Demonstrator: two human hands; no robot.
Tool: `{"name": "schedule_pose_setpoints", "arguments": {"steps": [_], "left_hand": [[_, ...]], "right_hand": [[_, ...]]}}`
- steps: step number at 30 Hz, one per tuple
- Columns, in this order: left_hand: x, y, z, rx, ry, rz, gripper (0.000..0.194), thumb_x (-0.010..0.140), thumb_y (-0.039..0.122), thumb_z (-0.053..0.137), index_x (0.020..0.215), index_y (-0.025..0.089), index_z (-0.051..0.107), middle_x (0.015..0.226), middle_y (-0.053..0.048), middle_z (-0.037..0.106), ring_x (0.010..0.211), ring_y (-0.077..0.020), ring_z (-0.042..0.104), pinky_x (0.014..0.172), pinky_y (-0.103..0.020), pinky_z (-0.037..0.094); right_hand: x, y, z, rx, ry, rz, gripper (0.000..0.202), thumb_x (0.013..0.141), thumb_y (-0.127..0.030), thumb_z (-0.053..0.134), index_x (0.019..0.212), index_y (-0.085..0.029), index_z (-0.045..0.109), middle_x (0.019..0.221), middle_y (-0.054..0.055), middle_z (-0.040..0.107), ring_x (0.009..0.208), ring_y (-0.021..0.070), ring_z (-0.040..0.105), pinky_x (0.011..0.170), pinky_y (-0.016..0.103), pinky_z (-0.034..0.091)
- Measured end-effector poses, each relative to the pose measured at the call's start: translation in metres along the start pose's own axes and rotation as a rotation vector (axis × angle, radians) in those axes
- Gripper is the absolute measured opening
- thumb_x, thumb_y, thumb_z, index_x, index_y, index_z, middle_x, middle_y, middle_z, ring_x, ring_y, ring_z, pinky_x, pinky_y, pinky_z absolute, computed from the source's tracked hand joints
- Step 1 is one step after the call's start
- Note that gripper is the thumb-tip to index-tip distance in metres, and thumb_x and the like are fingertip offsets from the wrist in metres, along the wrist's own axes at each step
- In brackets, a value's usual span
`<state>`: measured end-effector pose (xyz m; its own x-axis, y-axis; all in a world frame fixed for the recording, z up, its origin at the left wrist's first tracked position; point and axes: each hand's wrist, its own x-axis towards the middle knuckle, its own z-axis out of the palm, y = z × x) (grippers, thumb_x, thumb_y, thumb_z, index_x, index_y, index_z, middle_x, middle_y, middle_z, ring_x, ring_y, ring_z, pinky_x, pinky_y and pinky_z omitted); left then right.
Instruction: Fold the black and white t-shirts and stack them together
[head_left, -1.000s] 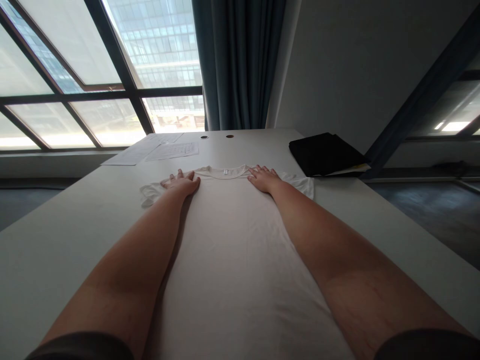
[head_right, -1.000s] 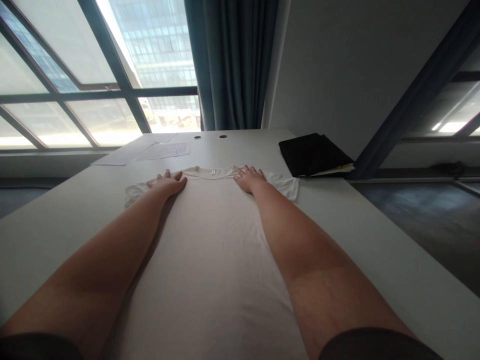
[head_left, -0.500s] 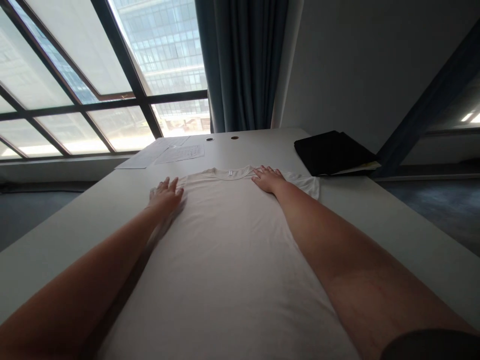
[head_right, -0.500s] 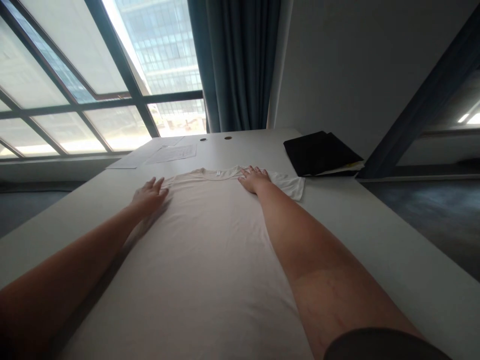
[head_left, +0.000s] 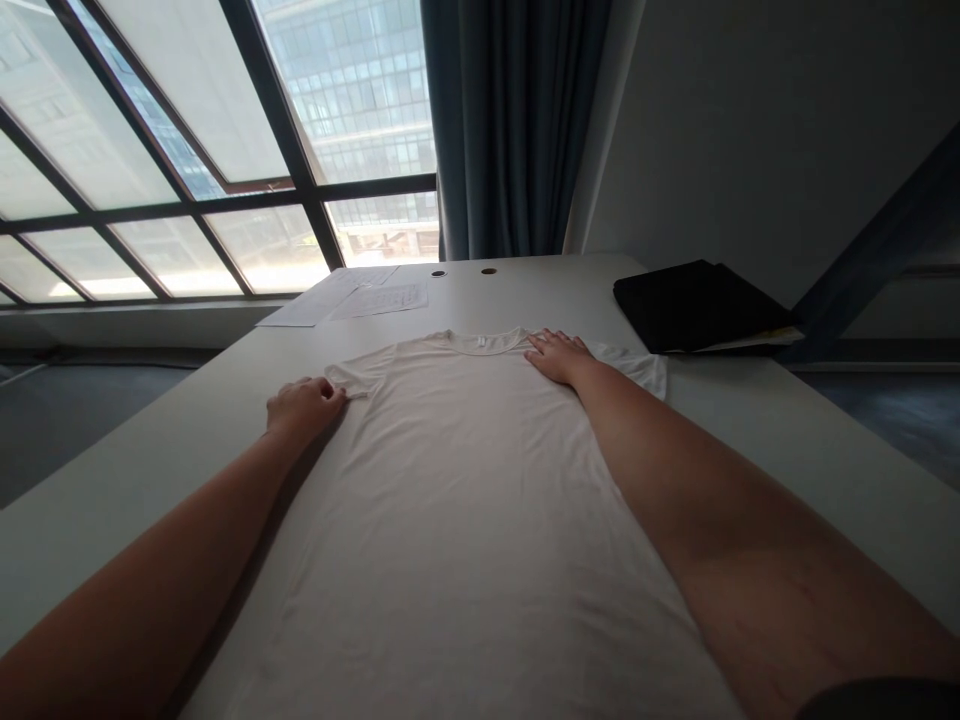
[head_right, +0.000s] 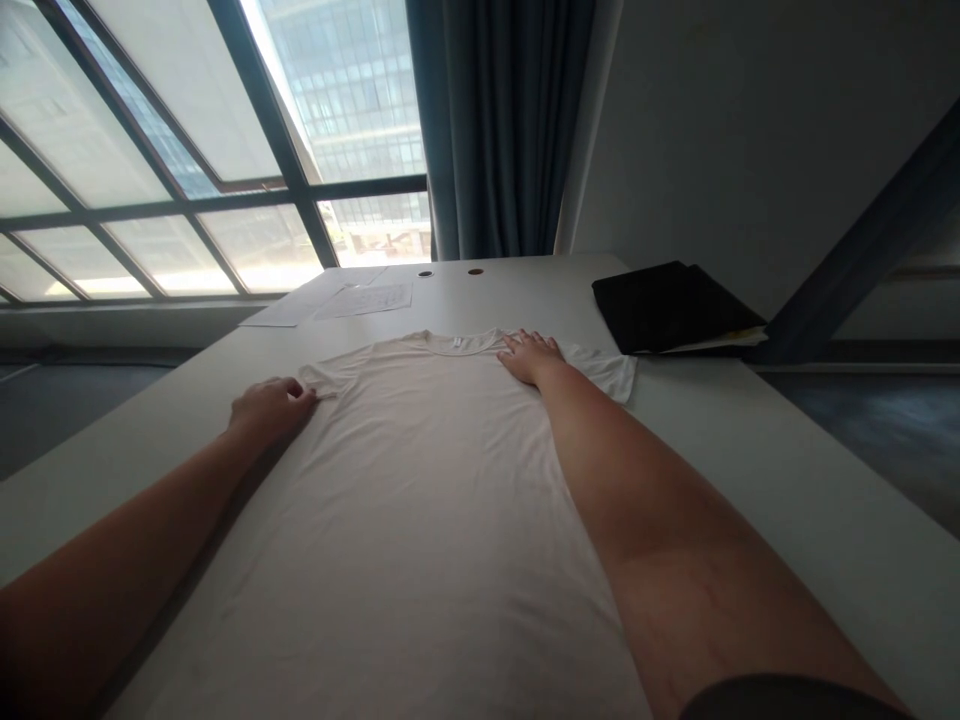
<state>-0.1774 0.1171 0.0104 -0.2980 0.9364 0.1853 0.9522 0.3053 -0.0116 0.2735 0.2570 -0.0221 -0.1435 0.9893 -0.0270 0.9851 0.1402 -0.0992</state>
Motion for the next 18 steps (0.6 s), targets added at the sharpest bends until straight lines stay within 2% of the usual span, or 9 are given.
{"name": "schedule_pose_setpoints", "arguments": {"steps": [5,8,11,14,18], "left_hand": [[0.0007,-0.0090,0.0031,-0.103,-0.057,-0.089,0.033,0.088,0.045,0.053,0.105,0.023,0.072,0.106,-0.014,0.078,0.100,-0.0359,0.072,0.082,-0.042,0.054],[0.0012,-0.0094,0.0026,-0.163,-0.041,-0.116,0.033,0.087,0.042,0.056,0.113,0.025,0.068,0.108,-0.011,0.079,0.100,-0.0342,0.073,0.081,-0.040,0.054],[0.0018,-0.0062,0.0015,-0.232,-0.034,-0.102,0.036,0.093,0.047,0.052,0.121,0.028,0.063,0.115,-0.007,0.079,0.103,-0.0307,0.073,0.085,-0.039,0.053],[0.0043,-0.0024,0.0009,-0.259,-0.022,-0.107,0.045,0.096,0.058,0.051,0.127,0.027,0.060,0.115,-0.007,0.079,0.105,-0.0303,0.073,0.088,-0.038,0.052],[0.0080,-0.0003,0.0014,-0.262,-0.015,-0.072,0.039,0.093,0.051,0.056,0.122,0.026,0.063,0.116,-0.006,0.078,0.107,-0.0294,0.072,0.089,-0.037,0.052]], "right_hand": [[0.0036,0.0021,0.0022,0.002,-0.002,0.000,0.073,0.103,-0.064,0.027,0.169,-0.031,0.028,0.177,0.007,0.018,0.161,0.0336,0.020,0.128,0.056,0.014],[0.0054,0.0032,0.0030,0.009,-0.006,0.000,0.073,0.103,-0.065,0.028,0.168,-0.032,0.029,0.177,0.006,0.018,0.161,0.0333,0.020,0.129,0.055,0.014],[0.0063,0.0035,0.0032,0.015,-0.006,-0.002,0.074,0.102,-0.065,0.028,0.168,-0.032,0.029,0.177,0.006,0.019,0.161,0.0336,0.020,0.128,0.056,0.014],[0.0063,0.0033,0.0028,0.011,0.000,-0.009,0.074,0.102,-0.065,0.029,0.168,-0.032,0.030,0.177,0.007,0.020,0.161,0.0346,0.021,0.128,0.057,0.014],[0.0055,0.0027,0.0019,0.004,0.000,-0.010,0.073,0.102,-0.064,0.029,0.168,-0.032,0.031,0.177,0.007,0.021,0.160,0.0340,0.022,0.128,0.057,0.015]]}}
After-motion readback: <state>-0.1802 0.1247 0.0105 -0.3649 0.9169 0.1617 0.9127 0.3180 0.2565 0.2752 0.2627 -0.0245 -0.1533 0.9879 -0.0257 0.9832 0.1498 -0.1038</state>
